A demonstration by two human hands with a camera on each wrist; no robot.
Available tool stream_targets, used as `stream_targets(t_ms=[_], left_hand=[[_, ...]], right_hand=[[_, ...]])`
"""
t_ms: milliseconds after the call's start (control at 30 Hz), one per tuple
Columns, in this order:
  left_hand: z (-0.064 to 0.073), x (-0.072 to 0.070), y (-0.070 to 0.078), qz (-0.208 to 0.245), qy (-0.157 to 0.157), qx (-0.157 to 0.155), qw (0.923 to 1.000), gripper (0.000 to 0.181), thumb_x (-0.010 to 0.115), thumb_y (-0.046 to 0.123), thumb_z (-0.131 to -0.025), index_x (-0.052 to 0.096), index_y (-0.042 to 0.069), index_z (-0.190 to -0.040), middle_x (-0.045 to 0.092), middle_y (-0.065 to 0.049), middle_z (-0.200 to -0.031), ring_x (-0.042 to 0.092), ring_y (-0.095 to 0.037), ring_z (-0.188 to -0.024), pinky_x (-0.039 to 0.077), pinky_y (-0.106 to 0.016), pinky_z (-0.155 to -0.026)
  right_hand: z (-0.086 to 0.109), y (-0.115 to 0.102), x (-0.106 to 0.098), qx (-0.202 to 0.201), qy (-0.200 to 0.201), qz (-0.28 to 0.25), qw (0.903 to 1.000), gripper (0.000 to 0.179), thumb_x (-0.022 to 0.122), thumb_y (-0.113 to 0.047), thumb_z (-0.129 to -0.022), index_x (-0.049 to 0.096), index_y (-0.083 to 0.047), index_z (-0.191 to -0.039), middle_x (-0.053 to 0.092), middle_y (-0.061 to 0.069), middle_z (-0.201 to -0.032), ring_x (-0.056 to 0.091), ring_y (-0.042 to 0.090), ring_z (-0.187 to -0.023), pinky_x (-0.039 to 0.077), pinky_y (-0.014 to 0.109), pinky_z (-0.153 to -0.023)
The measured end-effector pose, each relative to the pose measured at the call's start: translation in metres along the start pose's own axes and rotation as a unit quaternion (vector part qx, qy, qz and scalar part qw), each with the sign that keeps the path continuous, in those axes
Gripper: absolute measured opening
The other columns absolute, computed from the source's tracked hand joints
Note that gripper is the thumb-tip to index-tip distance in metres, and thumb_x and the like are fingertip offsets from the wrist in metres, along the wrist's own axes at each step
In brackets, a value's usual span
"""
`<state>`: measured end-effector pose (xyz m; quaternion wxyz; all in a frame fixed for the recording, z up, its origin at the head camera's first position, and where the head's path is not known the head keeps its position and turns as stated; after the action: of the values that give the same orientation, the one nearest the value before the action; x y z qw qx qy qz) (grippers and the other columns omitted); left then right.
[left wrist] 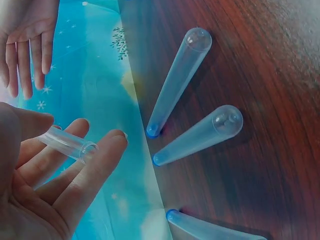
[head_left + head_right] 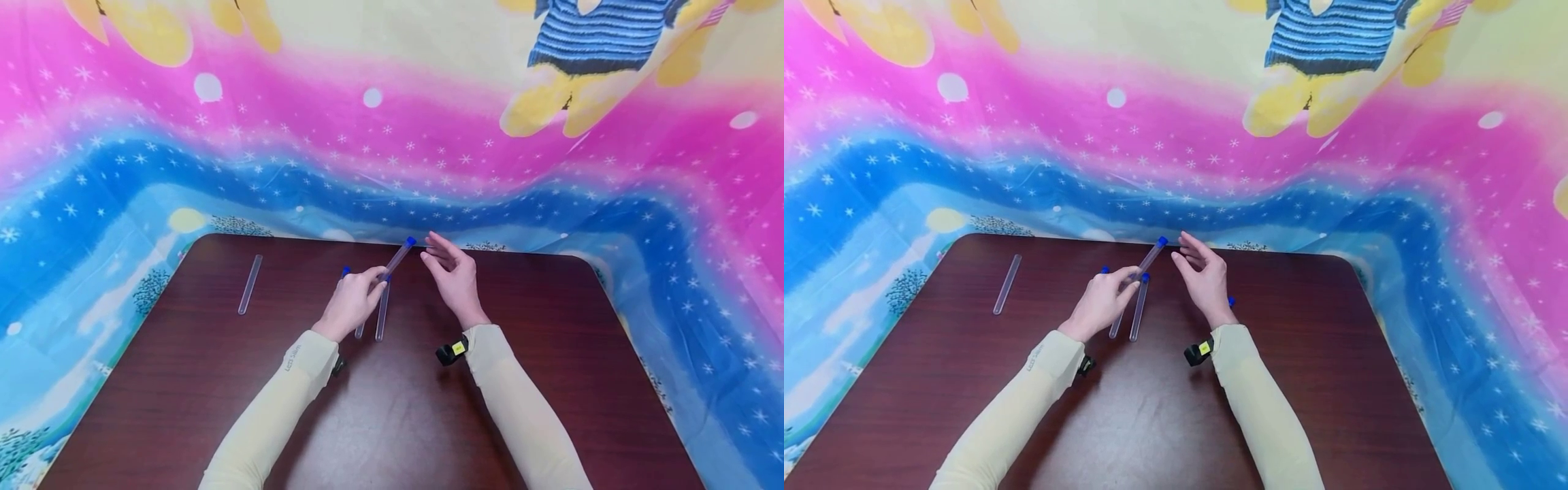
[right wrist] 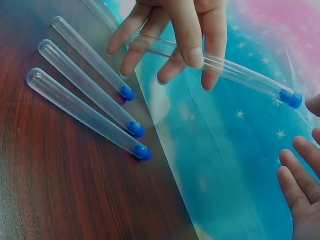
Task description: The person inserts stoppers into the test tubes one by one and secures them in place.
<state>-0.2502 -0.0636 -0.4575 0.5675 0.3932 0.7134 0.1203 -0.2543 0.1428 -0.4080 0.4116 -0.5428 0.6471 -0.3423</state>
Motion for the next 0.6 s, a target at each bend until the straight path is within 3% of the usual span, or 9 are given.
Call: stream_targets(t_ms=[233, 400, 600], left_hand=[[0.0, -0.002, -0.002, -0.019, -0.005, -0.024, 0.9995, 0.029, 0.066, 0.021, -0.102, 0.067, 0.014, -0.13, 0.075, -0.008, -0.107, 0.061, -0.016, -0.062, 0.045, -0.033, -0.052], [0.001, -0.004, -0.003, -0.024, -0.01, -0.034, 0.9991, 0.03, 0.065, 0.025, -0.102, 0.067, 0.016, -0.131, 0.076, -0.007, -0.108, 0.059, -0.014, -0.057, 0.044, -0.033, -0.052], [0.001, -0.005, -0.005, -0.025, -0.01, -0.04, 0.9989, 0.031, 0.068, 0.023, -0.1, 0.067, 0.016, -0.13, 0.076, -0.005, -0.104, 0.069, -0.015, -0.073, 0.051, -0.037, -0.063]], right_hand=[[0.0, 0.002, -0.005, 0.001, 0.007, -0.003, 1.0, 0.041, 0.069, 0.0, -0.096, 0.061, 0.005, -0.136, 0.062, 0.029, -0.129, 0.06, 0.046, -0.116, 0.046, 0.051, -0.101], [0.0, 0.004, -0.009, 0.01, 0.013, 0.014, 0.9998, 0.041, 0.07, -0.002, -0.096, 0.062, 0.003, -0.136, 0.064, 0.025, -0.129, 0.063, 0.039, -0.116, 0.048, 0.047, -0.1], [0.001, 0.006, -0.016, 0.019, 0.018, 0.026, 0.9993, 0.041, 0.07, -0.003, -0.096, 0.062, 0.003, -0.136, 0.064, 0.024, -0.13, 0.061, 0.043, -0.117, 0.048, 0.046, -0.1]])
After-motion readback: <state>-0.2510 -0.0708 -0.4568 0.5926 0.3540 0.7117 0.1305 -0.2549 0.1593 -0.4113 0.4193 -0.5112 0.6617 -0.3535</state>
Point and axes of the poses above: each hand's wrist, its own z-axis away from the middle knuckle, its own x-axis out of the palm, y = z × x, the point moved 3 cm from there along -z, towards the middle knuckle
